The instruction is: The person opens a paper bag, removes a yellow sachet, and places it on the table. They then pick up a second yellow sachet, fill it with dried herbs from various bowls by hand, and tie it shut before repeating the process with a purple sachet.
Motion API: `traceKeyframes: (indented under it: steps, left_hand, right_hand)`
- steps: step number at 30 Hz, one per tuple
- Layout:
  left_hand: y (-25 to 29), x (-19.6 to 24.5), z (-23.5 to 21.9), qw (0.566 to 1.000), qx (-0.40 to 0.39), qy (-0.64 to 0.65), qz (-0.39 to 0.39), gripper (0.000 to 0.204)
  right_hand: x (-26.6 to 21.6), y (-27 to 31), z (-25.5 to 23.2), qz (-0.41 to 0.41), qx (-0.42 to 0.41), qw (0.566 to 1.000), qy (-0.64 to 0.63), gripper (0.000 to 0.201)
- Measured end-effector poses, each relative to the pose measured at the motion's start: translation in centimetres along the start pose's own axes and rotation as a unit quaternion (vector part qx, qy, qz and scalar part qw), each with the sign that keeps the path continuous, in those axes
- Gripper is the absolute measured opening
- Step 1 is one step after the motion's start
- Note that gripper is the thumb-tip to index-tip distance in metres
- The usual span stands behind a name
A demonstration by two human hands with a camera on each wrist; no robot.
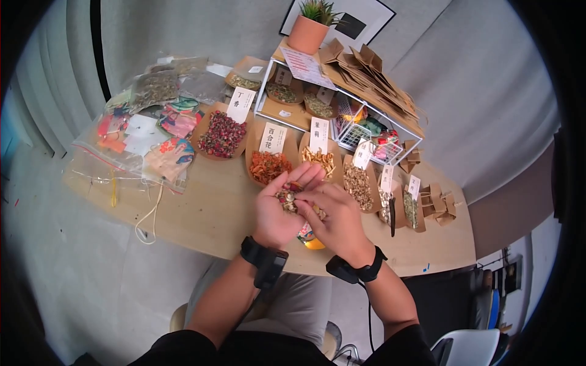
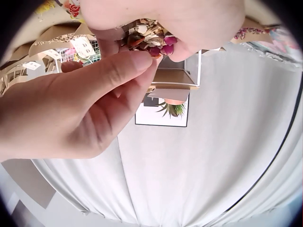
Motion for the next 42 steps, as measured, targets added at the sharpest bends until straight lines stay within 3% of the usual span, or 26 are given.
traceKeyframes:
  steps: [3, 9, 15, 24, 30, 34, 36, 39, 42]
  left_hand:
    - [0.2, -0.8, 0.0, 1.000, 0.004, -0.024, -0.011, 0.049]
    - [0.3, -1.1, -0.5, 0.999, 0.024, -0.016, -0.018, 0.050]
    - [0.5, -1.2, -0.7, 0.999, 0.030, -0.001, -0.025, 0.050]
    - [0.6, -1.2, -1.2, 0.998, 0.053, -0.005, -0.013, 0.048]
    - [0.6, -1.2, -1.3, 0.997, 0.073, 0.004, -0.013, 0.046]
    - [0.7, -1.3, -1.3, 0.999, 0.032, 0.005, -0.025, 0.046]
    - [0.7, -1.3, -1.6, 0.998, 0.052, 0.004, -0.027, 0.045]
    - [0.6, -1.3, -1.8, 0.998, 0.059, 0.004, -0.022, 0.045]
    - [0.6, -1.4, -1.5, 0.998, 0.066, -0.002, -0.011, 0.045]
  right_hand:
    - [0.1, 0.0, 0.3, 0.063, -0.020, 0.998, -0.002, 0.021]
    - [0.9, 0.8, 0.9, 0.071, -0.046, 0.996, 0.036, 0.019]
    - [2.0, 1.4, 1.0, 0.143, -0.021, 0.988, -0.060, 0.015]
    - [4.1, 2.9, 1.5, 0.282, 0.004, 0.927, -0.248, 0.015]
    - [4.5, 3.5, 1.4, 0.293, 0.071, 0.880, -0.367, 0.017]
    - [4.6, 3.4, 1.5, 0.298, 0.045, 0.881, -0.364, 0.016]
    - [4.5, 3.5, 1.7, 0.325, 0.021, 0.870, -0.370, 0.015]
    - [4.9, 3.8, 2.1, 0.420, 0.130, 0.706, -0.555, 0.014]
    - [5.1, 3.8, 2.1, 0.467, 0.149, 0.522, -0.698, 0.014]
Point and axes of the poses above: each hand's wrist, its own y-axis away from the middle knuckle, its own z-axis out of the palm, x = y × z, the point moved 6 cm from there along -y, towards the middle knuckle, and after that the axes turned 2 degrees about -x, right-handed, at the moved point
